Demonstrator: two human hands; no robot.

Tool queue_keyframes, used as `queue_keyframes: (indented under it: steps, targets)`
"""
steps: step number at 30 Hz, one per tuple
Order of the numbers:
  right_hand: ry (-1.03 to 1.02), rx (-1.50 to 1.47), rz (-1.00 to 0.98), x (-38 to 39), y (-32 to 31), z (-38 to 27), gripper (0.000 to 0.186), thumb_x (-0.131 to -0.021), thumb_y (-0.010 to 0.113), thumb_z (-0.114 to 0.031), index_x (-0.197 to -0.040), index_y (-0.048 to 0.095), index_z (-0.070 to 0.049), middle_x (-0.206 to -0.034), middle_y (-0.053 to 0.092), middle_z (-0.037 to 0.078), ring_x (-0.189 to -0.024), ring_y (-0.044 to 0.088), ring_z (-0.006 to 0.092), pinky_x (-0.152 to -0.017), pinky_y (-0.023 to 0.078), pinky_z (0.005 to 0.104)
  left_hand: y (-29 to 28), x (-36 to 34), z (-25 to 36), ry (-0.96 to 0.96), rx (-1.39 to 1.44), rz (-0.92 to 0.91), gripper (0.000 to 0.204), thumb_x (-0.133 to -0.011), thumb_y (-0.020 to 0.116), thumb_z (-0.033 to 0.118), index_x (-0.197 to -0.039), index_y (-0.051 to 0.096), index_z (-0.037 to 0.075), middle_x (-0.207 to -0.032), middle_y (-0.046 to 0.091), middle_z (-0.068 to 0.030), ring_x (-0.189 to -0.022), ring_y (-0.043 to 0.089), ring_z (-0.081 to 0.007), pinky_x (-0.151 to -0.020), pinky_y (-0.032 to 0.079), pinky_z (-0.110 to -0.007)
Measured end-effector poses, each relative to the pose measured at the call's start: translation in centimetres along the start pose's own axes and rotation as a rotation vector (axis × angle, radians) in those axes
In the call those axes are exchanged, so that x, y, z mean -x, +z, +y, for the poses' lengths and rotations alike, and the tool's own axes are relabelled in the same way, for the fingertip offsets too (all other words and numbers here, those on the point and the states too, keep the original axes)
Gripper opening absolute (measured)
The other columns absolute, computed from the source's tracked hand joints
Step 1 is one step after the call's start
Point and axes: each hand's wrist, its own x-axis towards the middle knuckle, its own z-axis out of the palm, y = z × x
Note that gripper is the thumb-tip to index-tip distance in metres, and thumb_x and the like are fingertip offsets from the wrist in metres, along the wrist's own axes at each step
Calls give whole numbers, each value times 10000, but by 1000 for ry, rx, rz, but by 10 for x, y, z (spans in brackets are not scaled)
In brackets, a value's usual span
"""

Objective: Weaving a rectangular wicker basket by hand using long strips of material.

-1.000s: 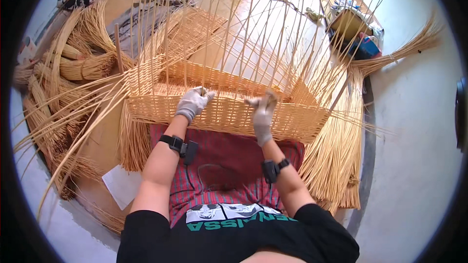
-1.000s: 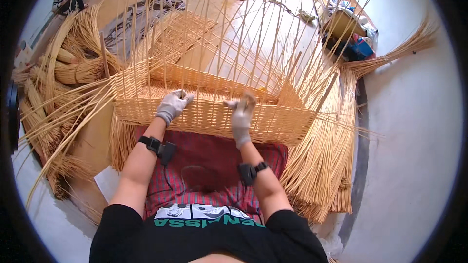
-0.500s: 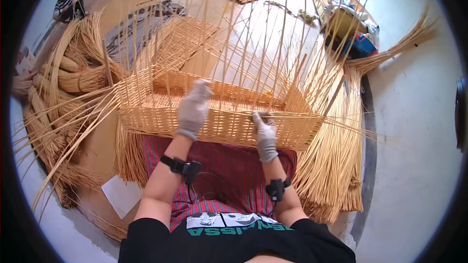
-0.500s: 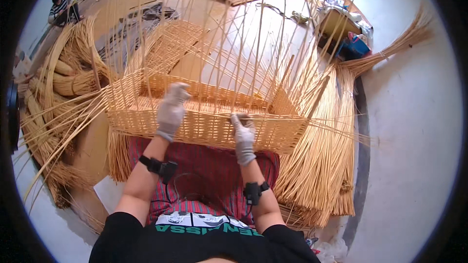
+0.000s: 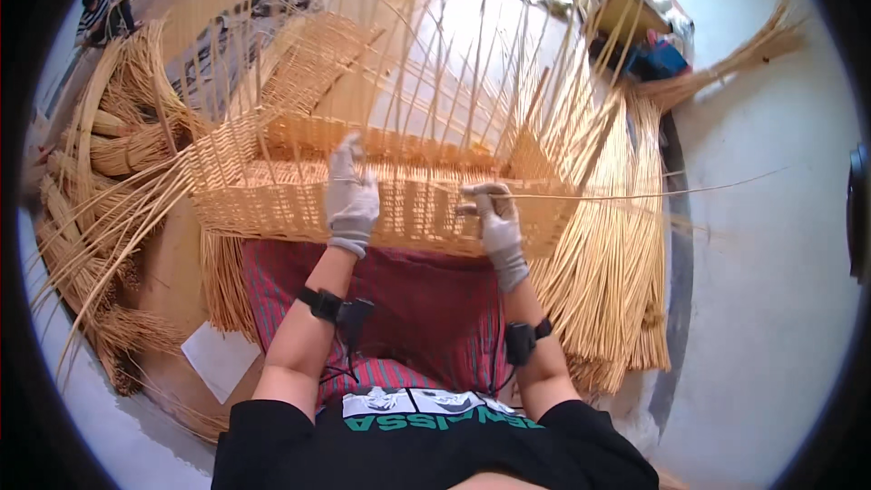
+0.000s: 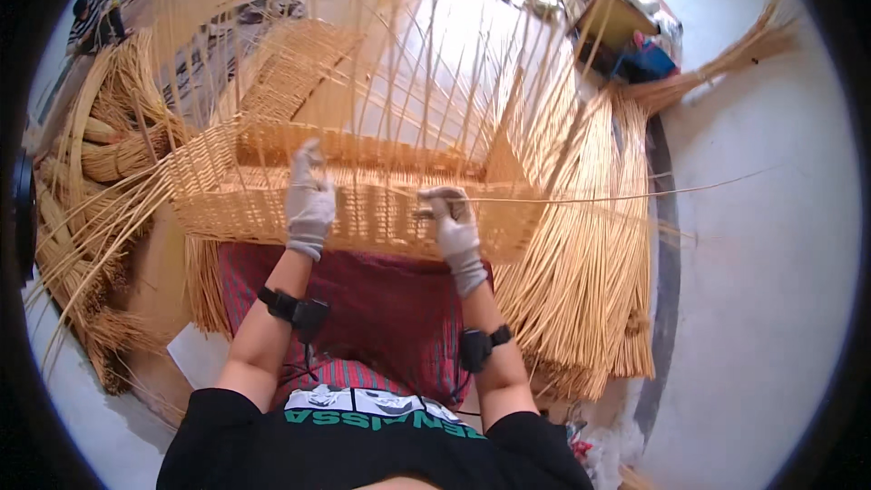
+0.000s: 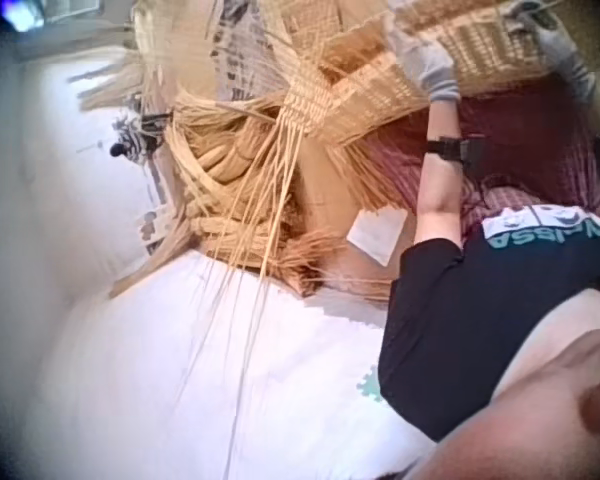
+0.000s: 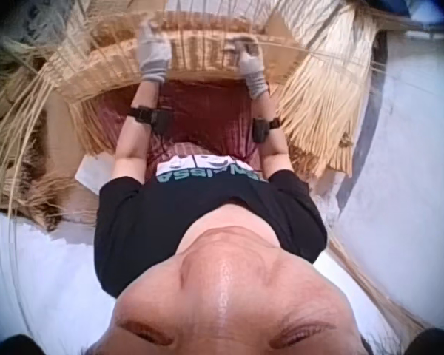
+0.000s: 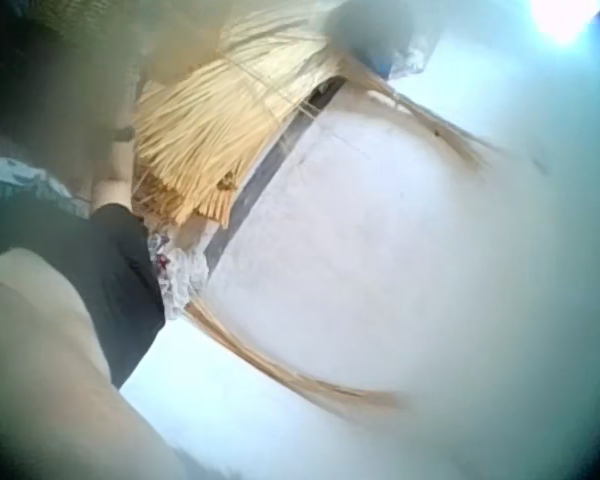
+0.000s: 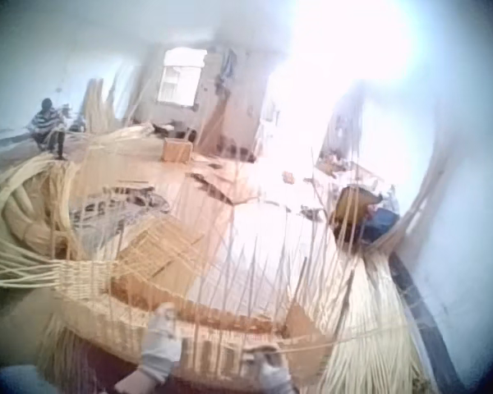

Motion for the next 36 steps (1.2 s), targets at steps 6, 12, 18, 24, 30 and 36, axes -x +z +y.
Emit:
queue_keyframes:
  steps: [6,12,18,24,30,36]
  targets:
    - [-231,450,275,-28,42,-19,124,-987,642,-75,-1108,644,-44,-1020,727,87,-850,679,159,-710,547,289,41,2,32,-417,276,-696,438,-979,652,162,-1371,486,61,-929,741,-103,-636,690,-173,-583,548,-341]
    - [-32,1013,-233,-85,97,-51,176,-1011,537,-9,-1177,567,-59,-1013,694,104,-891,691,206,-855,537,330,27,-3,29,-328,353,-488,467,-997,630,171,-1413,449,62,-960,730,-112,-552,658,-156,-479,534,-290]
    - [-5,556,3,-36,61,-31,430,-958,493,82,-1337,504,-121,-1231,657,124,-1094,682,237,-900,556,358,33,3,8,-574,297,-929,349,-1007,642,282,-1286,545,95,-868,665,-51,-523,643,-148,-432,539,-304]
    - [-614,1022,-187,-119,97,-24,507,-943,515,37,-1414,450,-140,-1434,525,164,-1087,665,238,-840,569,310,51,7,7,-625,200,-680,303,-990,659,397,-959,626,98,-605,560,-2,-417,563,-109,-373,460,-301]
    - [68,88,279,-22,-23,-42,152,-1030,548,-86,-1174,505,-102,-961,662,48,-765,661,150,-683,555,288,42,27,31,-469,262,-462,314,-958,705,336,-1170,625,120,-987,674,-73,-528,603,-133,-471,496,-326]
    - [-517,765,62,-79,-21,-59,415,-934,634,19,-1314,563,-130,-1185,660,154,-896,680,175,-782,570,283,77,67,67,678,72,-421,794,-859,712,96,-1555,387,297,-1119,606,-98,-801,661,-316,-742,569,-473]
